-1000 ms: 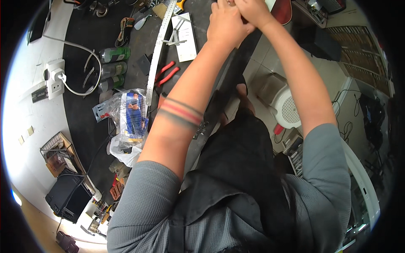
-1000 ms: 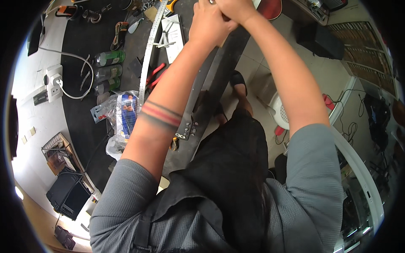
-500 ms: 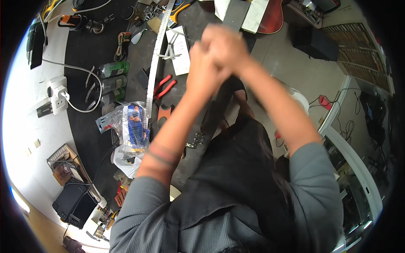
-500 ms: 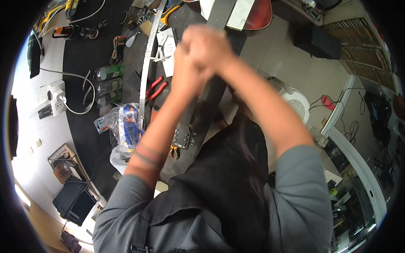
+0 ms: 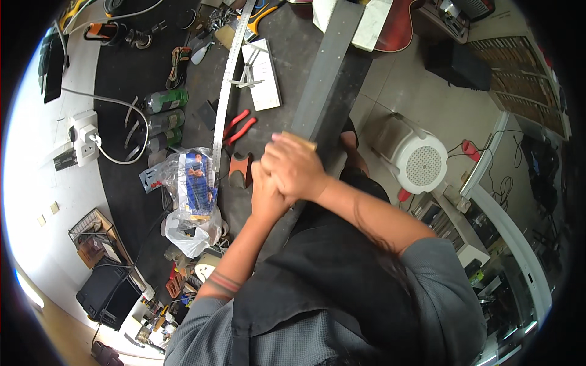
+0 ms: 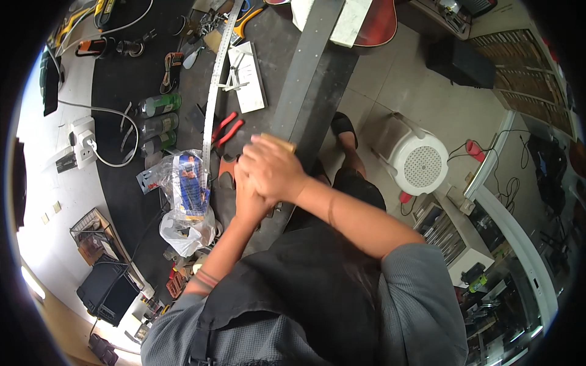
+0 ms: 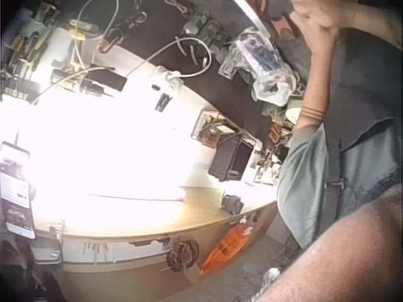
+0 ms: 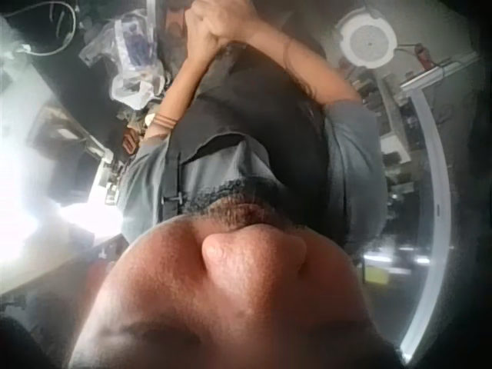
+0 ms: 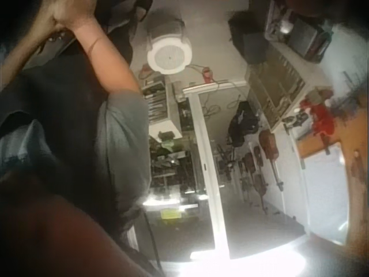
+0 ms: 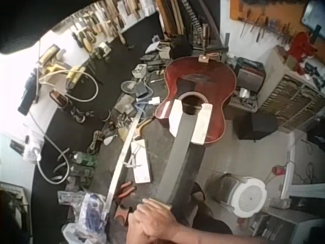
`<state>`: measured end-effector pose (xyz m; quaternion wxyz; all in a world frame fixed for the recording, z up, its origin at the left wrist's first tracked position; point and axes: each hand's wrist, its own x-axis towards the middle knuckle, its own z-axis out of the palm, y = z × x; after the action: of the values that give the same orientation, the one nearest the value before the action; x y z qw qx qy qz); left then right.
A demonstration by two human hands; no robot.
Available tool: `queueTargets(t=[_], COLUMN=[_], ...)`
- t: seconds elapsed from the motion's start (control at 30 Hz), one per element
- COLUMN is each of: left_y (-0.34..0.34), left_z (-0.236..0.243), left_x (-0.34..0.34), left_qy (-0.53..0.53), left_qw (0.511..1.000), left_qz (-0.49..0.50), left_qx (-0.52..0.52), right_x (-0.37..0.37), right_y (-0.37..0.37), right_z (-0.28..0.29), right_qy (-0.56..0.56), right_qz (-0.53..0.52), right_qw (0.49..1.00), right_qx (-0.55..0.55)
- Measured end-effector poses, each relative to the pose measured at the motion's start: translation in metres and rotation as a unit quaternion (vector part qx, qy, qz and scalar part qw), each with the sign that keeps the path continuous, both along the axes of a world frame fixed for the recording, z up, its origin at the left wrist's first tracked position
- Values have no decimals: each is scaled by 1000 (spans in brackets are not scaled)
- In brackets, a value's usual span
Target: The person sands the fretboard of a guitar neck using a sanding block. They repeatedly rub the block along the length of the neck, flip the neck to sand the edges, and inspect the surface between sanding passes. The person also uses a small metal tool to check the fretboard surface.
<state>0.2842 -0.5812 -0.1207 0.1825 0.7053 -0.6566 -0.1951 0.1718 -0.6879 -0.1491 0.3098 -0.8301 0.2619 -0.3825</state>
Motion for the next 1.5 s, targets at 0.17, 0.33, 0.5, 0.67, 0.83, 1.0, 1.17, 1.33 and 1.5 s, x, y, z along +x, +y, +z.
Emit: queueTargets(t=[0.17,0.33,0.5,0.67,0.83,1.0,1.17,1.33,1.5], left_y=[-200,-259,-59,55,14,-45,-65,-79,-88], left_z=[-9,-8,-5,45,44,10,-17,-27,-30], left_x=[-28,-44,-20,-5,34,54,59,61,37], left_qy=[44,7,27,16,3,-18,-34,-41,-103], left_qw=[995,991,998,980,970,984,981,973,964], left_qz=[-10,24,26,197,243,169,163,165,222], left_qx=[-84,-134,-53,10,30,46,98,158,106], right_x=[-32,-37,-29,-47,-98,-123,-81,29,198], right_y=[-198,-262,-73,-40,-123,-183,-278,-398,-503], right_z=[11,-6,10,52,89,95,112,115,81], right_qy=[-35,-1,-29,-118,33,-40,23,13,27], right_qz=[-13,-9,75,245,145,141,139,189,280], right_qw=[998,999,994,930,955,934,975,940,914], right_qx=[46,43,68,249,256,326,173,285,291])
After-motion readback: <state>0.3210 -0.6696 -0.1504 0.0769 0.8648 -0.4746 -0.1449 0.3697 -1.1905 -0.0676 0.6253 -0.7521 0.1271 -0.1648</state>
